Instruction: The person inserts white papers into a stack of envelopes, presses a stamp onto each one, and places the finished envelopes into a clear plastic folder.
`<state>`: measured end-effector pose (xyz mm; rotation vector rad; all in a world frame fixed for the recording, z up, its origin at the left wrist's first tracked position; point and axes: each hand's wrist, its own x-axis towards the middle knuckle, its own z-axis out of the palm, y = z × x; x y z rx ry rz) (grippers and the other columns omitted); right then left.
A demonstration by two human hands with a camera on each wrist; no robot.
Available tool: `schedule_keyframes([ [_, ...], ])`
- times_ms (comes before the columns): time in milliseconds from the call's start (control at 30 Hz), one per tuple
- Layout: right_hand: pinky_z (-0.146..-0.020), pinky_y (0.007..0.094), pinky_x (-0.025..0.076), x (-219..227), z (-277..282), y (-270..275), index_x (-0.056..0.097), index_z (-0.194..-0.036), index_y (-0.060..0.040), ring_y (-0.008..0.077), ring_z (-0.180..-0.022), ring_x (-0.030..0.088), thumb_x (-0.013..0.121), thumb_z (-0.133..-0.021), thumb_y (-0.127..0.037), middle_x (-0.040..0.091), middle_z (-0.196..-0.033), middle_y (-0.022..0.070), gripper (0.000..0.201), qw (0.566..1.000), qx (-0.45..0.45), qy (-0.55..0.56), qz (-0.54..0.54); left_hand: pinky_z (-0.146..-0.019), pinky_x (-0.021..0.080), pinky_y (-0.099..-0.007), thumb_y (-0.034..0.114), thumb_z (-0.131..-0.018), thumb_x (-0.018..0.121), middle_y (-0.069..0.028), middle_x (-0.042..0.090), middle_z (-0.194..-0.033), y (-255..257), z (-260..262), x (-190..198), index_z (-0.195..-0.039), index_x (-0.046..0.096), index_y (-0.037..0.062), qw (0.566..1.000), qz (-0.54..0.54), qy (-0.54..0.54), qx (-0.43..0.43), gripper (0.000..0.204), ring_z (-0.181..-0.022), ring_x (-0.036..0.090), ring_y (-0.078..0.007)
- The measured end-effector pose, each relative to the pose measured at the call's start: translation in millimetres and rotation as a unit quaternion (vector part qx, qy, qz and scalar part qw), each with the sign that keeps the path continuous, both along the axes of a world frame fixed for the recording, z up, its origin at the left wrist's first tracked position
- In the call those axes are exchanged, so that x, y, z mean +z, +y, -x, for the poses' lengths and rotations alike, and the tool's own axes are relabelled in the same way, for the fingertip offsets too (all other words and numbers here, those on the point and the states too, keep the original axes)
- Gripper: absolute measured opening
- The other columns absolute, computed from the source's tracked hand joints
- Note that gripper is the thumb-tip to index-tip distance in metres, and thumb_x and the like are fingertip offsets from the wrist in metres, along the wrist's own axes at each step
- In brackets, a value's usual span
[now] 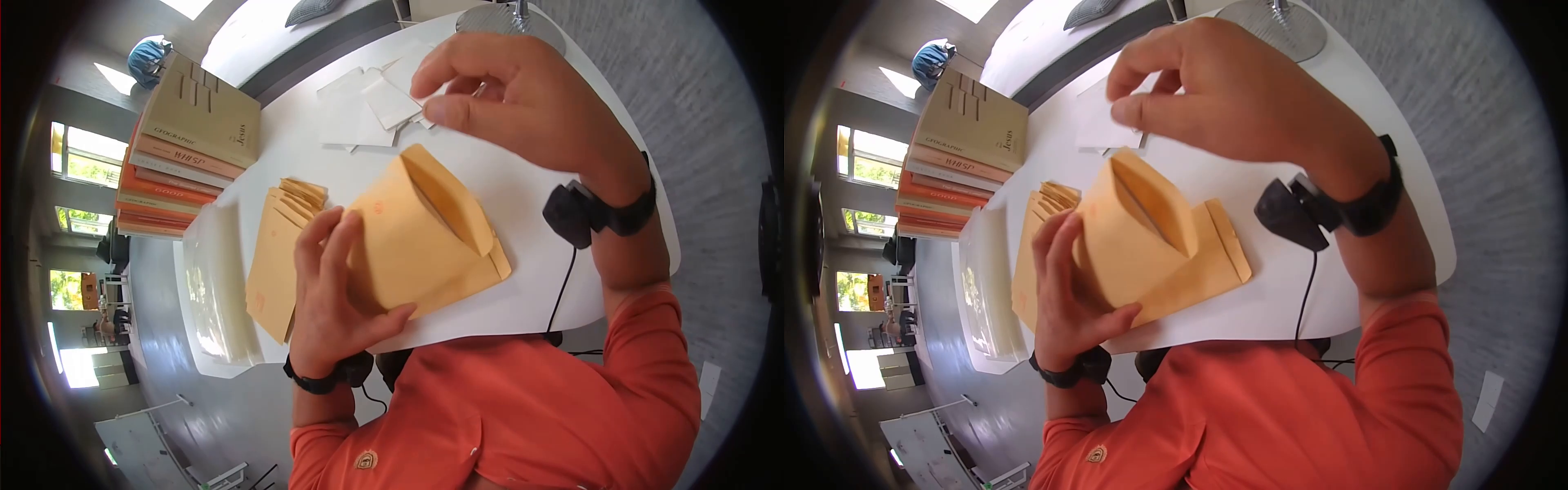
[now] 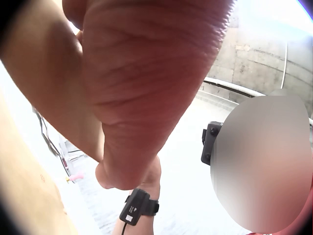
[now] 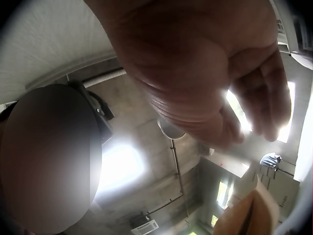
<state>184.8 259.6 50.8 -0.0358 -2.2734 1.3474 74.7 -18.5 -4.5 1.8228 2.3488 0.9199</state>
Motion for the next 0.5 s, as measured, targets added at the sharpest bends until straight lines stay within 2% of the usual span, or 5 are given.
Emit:
schedule_keyframes([
  [33, -0.075, 0.0359, 0.055, 0.6, -1.9, -2.4, 0.072, -0.097, 0.0003, 0.0279, -0.084, 0.07, 0.068, -0.085, -0.017, 0.072, -0.091, 0.0141, 0.021, 1.0, 0.001, 0.001, 0.0, -0.104, 0.045, -0.0508, 0.033, -0.059, 0.092, -0.0227, 0.041, -0.14, -1.5, 1.2, 1.9, -0.148, 0.042, 0.005, 0.999, -0.031, 0.019, 0.009, 0.106, -0.127, 0.047, -0.0413],
  [100, -0.075, 0.0279, 0.051, 0.1, -5.0, -7.3, 0.071, -0.101, -0.0021, 0.0157, -0.089, 0.065, 0.07, -0.09, -0.013, 0.068, -0.107, 0.0079, 0.016, 0.992, 0.088, 0.06, -0.063, -0.103, 0.045, -0.0506, 0.034, -0.061, 0.092, -0.0216, 0.039, -0.139, -6.9, 4.4, 2.6, -0.15, 0.037, 0.0052, 0.997, -0.07, 0.037, 0.024, 0.108, -0.128, 0.044, -0.0395],
  [267, -0.074, 0.0324, 0.053, -11.7, 0.5, -30.5, 0.071, -0.098, 0.0, 0.0199, -0.089, 0.065, 0.07, -0.088, -0.013, 0.066, -0.108, 0.0104, 0.016, 0.988, 0.107, 0.053, -0.098, -0.103, 0.045, -0.0499, 0.034, -0.062, 0.091, -0.0215, 0.035, -0.14, -14.9, 5.5, -3.7, -0.152, 0.032, 0.006, 0.988, -0.097, 0.1, 0.064, 0.111, -0.128, 0.042, -0.0386],
  [333, -0.077, 0.0399, 0.051, -14.5, 4.0, -35.8, 0.071, -0.087, 0.0042, 0.0319, -0.085, 0.065, 0.064, -0.08, -0.017, 0.067, -0.092, 0.0184, 0.023, 0.993, 0.083, 0.015, -0.079, -0.103, 0.045, -0.0498, 0.034, -0.063, 0.091, -0.0214, 0.035, -0.14, -15.0, 5.3, -4.5, -0.152, 0.031, 0.0063, 0.986, -0.099, 0.116, 0.067, 0.111, -0.128, 0.042, -0.0384],
  [500, -0.075, 0.034, 0.052, -26.5, 15.4, -39.3, 0.068, -0.092, 0.0028, 0.0242, -0.086, 0.064, 0.068, -0.082, -0.01, 0.068, -0.102, 0.0105, 0.016, 0.992, 0.077, -0.04, -0.087, -0.101, 0.046, -0.0489, 0.032, -0.064, 0.091, -0.0213, 0.036, -0.138, -14.9, 6.7, -8.5, -0.152, 0.033, 0.0061, 0.985, -0.093, 0.128, 0.067, 0.108, -0.126, 0.043, -0.0381],
])
